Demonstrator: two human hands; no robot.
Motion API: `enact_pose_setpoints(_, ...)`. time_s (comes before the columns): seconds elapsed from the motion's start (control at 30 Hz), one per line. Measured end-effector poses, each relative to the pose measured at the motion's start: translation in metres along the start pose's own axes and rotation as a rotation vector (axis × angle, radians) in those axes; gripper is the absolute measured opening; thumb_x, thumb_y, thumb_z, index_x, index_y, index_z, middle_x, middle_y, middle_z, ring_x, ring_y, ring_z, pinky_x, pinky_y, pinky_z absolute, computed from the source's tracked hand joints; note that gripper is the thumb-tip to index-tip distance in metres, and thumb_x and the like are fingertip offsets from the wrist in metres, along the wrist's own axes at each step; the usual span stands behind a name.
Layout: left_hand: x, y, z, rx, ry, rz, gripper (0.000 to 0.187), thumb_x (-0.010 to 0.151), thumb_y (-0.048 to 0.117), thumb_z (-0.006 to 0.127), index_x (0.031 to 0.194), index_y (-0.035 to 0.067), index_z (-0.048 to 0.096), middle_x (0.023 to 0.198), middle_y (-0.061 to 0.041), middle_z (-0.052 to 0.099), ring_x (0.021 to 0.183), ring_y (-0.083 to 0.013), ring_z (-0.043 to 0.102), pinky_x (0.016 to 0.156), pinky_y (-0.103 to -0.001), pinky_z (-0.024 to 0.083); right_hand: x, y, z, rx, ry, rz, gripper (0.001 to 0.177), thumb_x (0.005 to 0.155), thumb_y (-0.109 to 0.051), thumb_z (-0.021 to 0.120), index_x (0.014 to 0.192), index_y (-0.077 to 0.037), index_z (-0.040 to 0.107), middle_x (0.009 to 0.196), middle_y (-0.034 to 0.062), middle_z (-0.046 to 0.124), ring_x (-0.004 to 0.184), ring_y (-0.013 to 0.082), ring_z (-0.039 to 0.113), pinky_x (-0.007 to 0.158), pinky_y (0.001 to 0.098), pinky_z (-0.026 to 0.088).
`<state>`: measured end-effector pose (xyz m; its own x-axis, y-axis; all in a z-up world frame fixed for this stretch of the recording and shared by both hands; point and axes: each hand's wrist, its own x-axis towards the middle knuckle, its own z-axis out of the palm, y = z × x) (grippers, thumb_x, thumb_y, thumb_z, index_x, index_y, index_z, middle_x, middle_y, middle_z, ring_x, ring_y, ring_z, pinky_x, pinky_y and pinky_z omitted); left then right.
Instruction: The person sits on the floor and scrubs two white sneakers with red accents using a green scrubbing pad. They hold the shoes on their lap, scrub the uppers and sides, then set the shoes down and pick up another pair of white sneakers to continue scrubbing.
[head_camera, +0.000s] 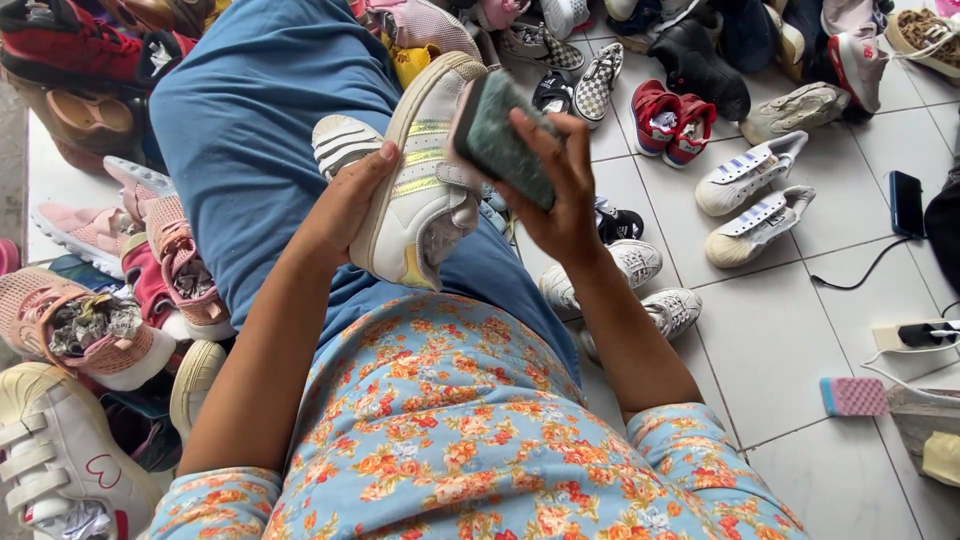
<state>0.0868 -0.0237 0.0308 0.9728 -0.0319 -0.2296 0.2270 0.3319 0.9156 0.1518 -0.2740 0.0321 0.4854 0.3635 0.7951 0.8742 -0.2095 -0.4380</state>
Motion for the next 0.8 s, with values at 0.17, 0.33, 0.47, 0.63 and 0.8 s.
enact_pose_setpoints(0.17, 0.013, -0.002, -0.005, 0.086, -0.071, 0.057, 0.046, 0.096, 0.052, 0.061, 0.116, 0.011, 0.068, 0.097, -0.011, 0.074, 0.081, -0.0215, 0.074, 0.067, -0.034, 0.062, 0.017, 0.000, 0.000, -0.183, -0.125, -0.065, 0.060, 0.096, -0.035, 0.079, 0.149, -0.026, 0.052, 0.129, 0.0144, 0.047, 0.113, 0.0334, 0.053, 0.096, 0.0462, 0.052)
enact_pose_setpoints(0.33, 0.016, -0.005, 0.005, -0.169, -0.107, -0.053, 0.059, 0.089, 0.047, 0.064, 0.128, 0.002, 0.064, 0.111, -0.014, 0.075, 0.091, -0.0237, 0.073, 0.079, -0.035, 0.062, 0.027, -0.001, -0.013, -0.214, -0.064, 0.023, 0.055, 0.109, -0.034, 0.069, 0.155, -0.028, 0.041, 0.129, 0.0114, 0.042, 0.119, 0.0285, 0.049, 0.098, 0.0426, 0.052)
enact_pose_setpoints(0.47, 0.019, -0.025, 0.006, -0.288, -0.169, -0.101, 0.067, 0.089, 0.049, 0.061, 0.134, 0.000, 0.060, 0.120, -0.017, 0.072, 0.102, -0.0282, 0.072, 0.089, -0.039, 0.060, 0.010, 0.006, -0.010, -0.104, -0.062, 0.026, 0.056, 0.107, -0.029, 0.070, 0.155, -0.027, 0.041, 0.130, 0.0118, 0.042, 0.121, 0.0284, 0.049, 0.100, 0.0418, 0.055)
enact_pose_setpoints(0.63, 0.029, -0.053, 0.009, -0.528, -0.257, -0.060, 0.073, 0.091, 0.048, 0.063, 0.147, 0.003, 0.049, 0.133, -0.017, 0.065, 0.117, -0.0302, 0.066, 0.103, -0.044, 0.054, 0.001, 0.014, -0.016, -0.167, 0.066, 0.181, 0.048, 0.109, -0.036, 0.064, 0.152, -0.028, 0.044, 0.123, 0.0101, 0.041, 0.113, 0.0214, 0.053, 0.089, 0.0324, 0.061)
enact_pose_setpoints(0.8, 0.015, -0.050, 0.026, -0.440, -0.220, -0.059, 0.077, 0.092, 0.066, 0.055, 0.130, 0.000, 0.065, 0.120, -0.022, 0.072, 0.110, -0.0306, 0.072, 0.101, -0.050, 0.055, -0.041, 0.014, 0.006, 0.041, 0.089, 0.105, 0.060, 0.097, -0.036, 0.072, 0.148, -0.011, 0.055, 0.124, 0.0156, 0.050, 0.116, 0.0293, 0.054, 0.102, 0.0451, 0.039)
